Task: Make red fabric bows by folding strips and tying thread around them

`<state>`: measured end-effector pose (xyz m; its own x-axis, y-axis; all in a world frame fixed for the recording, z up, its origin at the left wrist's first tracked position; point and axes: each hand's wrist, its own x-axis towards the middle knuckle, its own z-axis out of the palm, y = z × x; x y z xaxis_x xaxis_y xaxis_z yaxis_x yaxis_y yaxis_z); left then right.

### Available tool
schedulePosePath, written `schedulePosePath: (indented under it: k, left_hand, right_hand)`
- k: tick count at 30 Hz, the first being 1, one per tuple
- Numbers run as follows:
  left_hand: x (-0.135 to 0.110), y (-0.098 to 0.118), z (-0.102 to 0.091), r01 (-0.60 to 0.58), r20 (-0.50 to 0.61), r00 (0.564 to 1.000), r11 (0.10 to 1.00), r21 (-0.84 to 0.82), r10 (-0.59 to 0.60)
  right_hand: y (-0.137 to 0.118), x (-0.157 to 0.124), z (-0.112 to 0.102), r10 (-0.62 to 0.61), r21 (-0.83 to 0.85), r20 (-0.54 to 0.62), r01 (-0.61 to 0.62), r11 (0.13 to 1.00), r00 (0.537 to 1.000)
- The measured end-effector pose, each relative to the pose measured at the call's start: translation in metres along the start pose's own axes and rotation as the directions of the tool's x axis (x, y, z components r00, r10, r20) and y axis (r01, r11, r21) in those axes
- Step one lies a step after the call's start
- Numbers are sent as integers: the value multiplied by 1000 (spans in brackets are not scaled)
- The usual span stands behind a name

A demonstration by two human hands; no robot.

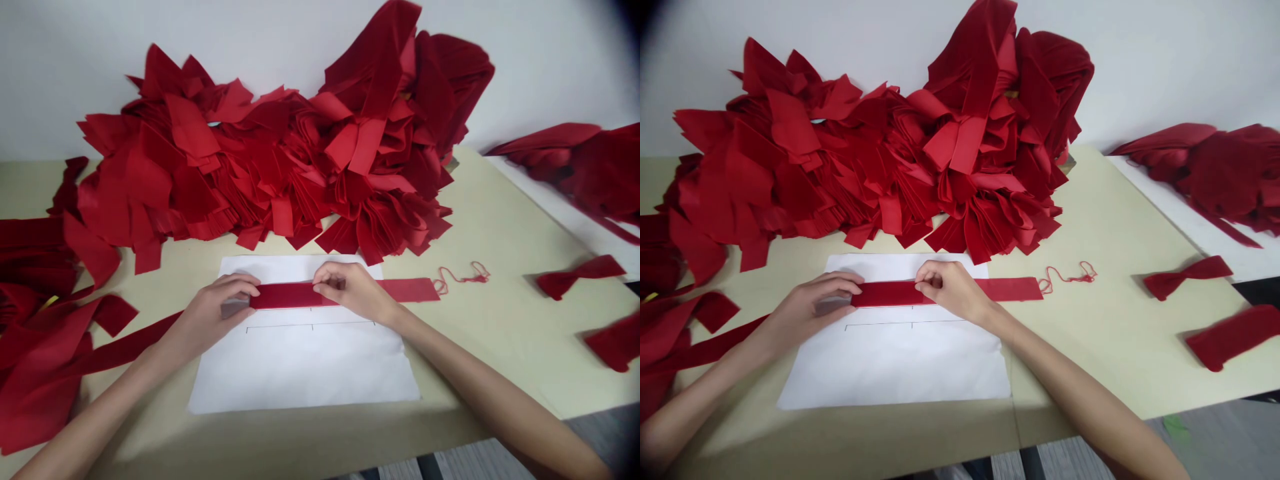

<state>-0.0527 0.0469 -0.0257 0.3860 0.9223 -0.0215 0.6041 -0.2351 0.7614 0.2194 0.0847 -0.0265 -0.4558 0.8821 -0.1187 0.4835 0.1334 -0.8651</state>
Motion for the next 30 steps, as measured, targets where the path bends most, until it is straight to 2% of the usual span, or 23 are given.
schedulePosePath:
  k: [15,20,26,30]
  left_hand:
    - [-2,-4,1,-6,-30,1000,1000,-2,6]
    - [-1,-2,1,1,-14,1000,1000,3,-1]
    - [-1,-6,1,-17,-3,1000,1000,0,17]
    - [-3,-10,2,-23,33,999,999,46,21]
  right_hand:
    - [3,-1,4,-102,-182,-72,87,979,992]
    - [-2,-6,5,-236,-317,21,230,920,972]
    - [-9,-12,3,-308,-458,88,313,832,947]
    - [-6,-14,6,-334,-494,82,330,805,939]
